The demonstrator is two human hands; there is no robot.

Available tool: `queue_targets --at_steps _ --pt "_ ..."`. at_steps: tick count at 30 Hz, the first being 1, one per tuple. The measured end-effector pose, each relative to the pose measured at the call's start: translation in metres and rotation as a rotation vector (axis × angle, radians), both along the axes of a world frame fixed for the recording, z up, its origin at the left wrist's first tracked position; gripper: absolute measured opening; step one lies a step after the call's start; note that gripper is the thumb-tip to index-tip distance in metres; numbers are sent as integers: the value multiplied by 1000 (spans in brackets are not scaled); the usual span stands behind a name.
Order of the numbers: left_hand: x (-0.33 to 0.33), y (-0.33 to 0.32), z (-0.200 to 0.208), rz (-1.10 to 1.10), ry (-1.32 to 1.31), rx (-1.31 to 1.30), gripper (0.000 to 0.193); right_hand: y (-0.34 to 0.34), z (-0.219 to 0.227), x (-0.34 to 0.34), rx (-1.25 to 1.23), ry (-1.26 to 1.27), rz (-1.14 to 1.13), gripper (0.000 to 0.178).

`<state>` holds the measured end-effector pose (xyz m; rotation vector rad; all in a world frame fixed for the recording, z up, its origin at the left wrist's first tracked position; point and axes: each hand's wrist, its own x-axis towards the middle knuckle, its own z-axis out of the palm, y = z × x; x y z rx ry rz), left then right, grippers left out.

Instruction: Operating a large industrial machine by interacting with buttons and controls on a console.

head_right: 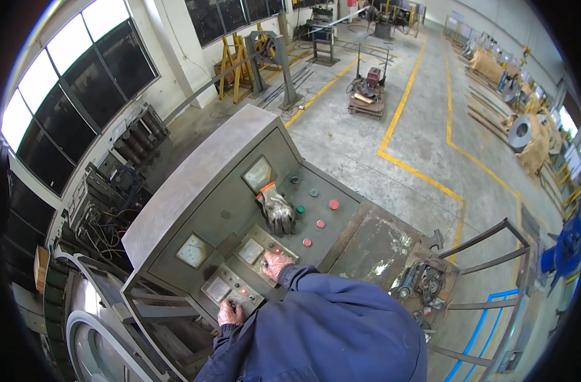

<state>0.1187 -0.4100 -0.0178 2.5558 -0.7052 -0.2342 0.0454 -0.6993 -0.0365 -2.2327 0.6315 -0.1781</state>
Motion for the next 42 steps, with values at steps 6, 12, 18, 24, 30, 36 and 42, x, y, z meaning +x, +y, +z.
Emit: queue_targets --at_steps 6,12,18,24,30,36,42 --pt "0 -3 5 4 17 13 33 0 -7 1 -25 15 -11 35" --pt "0 -3 5 3 24 9 34 -1 -5 0 -13 -3 -10 34" --pt "1 -2 1 8 20 20 35 0 -6 1 -26 3 -8 34" --pt "1 -1 -1 -4 5 0 35 1 2 0 -11 17 -14 34" --pt "3 1 -4 -19 18 -5 35 0 6 -1 -20 41 -18 33" --pt "0 3 -2 -38 -10 -53 35 0 10 -1 -10 50 -20 35" --pt "-1 1 -1 -32 -27 -48 35 -1 2 1 3 89 -21 35"
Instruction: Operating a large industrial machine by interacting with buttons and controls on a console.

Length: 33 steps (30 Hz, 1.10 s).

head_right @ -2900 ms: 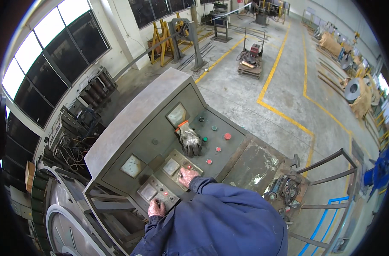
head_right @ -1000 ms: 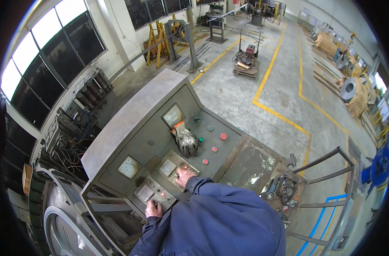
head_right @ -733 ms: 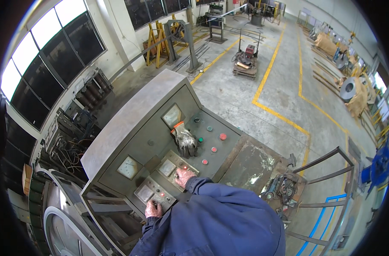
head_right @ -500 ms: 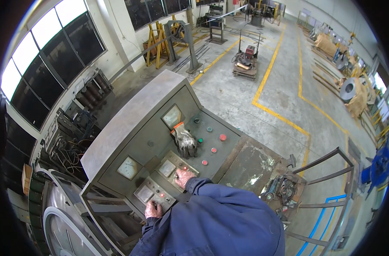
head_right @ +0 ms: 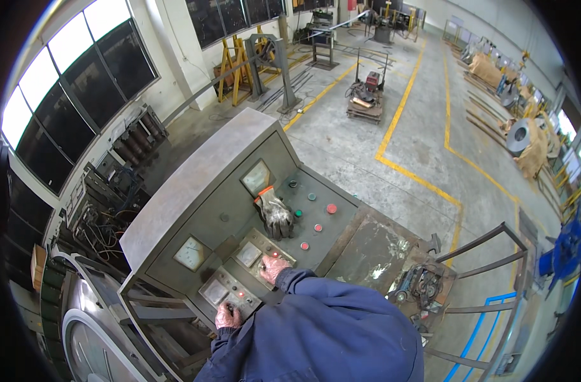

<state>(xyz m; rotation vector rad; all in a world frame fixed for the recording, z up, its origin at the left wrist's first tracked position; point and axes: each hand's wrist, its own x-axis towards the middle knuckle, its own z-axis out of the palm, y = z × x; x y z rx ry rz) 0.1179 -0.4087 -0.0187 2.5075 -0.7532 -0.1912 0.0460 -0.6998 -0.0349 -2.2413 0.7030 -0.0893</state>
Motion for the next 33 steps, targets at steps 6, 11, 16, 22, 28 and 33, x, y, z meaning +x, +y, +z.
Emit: queue_targets --at_steps 6,11,16,22,28,33 --pt "1 2 -2 -1 7 13 37 2 7 -2 28 -48 -3 34" --pt "1 0 -1 8 21 17 35 0 3 -1 30 -48 -2 35" --pt "1 0 -2 16 19 26 35 0 7 -1 32 -10 8 35" --pt "1 -2 1 10 20 43 35 0 6 -2 2 -45 15 35" --pt "1 -1 1 12 25 53 35 0 4 -2 6 -62 16 35" --pt "2 0 -2 16 29 44 36 0 2 -2 13 -65 19 35"
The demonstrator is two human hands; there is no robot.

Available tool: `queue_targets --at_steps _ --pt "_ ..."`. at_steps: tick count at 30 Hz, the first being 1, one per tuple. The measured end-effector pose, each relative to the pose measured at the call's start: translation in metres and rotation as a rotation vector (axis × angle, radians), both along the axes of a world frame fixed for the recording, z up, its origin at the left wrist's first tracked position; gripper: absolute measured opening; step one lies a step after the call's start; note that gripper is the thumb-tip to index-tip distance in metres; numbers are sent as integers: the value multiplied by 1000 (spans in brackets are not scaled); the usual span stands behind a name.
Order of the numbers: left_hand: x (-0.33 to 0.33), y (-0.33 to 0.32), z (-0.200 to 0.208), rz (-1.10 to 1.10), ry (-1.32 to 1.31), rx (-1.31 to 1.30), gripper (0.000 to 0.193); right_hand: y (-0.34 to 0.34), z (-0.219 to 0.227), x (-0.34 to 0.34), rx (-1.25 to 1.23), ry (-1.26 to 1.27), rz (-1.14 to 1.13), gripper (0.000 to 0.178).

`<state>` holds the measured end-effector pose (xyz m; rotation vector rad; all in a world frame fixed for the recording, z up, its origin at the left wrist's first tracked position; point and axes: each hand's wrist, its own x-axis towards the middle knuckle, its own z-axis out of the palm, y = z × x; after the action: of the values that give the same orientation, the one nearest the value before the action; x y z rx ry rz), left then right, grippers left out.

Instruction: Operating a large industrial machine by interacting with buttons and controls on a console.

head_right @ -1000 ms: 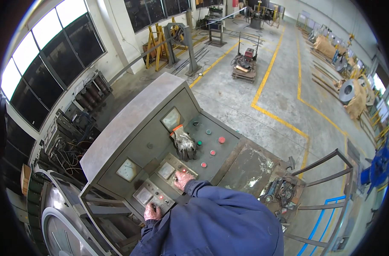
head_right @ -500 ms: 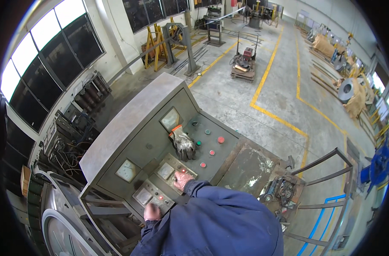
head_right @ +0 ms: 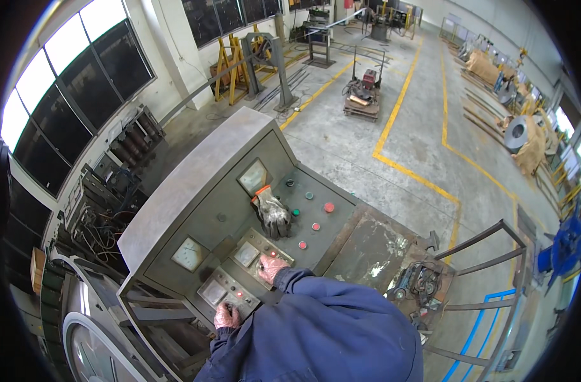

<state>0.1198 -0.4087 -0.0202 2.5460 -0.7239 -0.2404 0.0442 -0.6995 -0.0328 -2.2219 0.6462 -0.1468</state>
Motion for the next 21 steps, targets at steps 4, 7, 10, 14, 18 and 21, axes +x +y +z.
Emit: queue_targets --at_steps 4,7,10,14,18,21 --pt "0 -1 2 6 33 -2 36 0 -4 1 -20 -21 -3 35" --pt "1 -1 0 -2 33 26 36 0 -3 0 -44 -27 6 34" --pt "1 -2 2 7 41 31 36 0 2 1 -39 23 16 34" --pt "2 0 -1 3 39 27 36 0 9 0 -34 15 15 34" --pt "2 -1 0 -9 29 24 36 0 5 0 -36 12 5 34" --pt "2 0 1 -6 24 26 36 0 5 1 -35 7 4 34"
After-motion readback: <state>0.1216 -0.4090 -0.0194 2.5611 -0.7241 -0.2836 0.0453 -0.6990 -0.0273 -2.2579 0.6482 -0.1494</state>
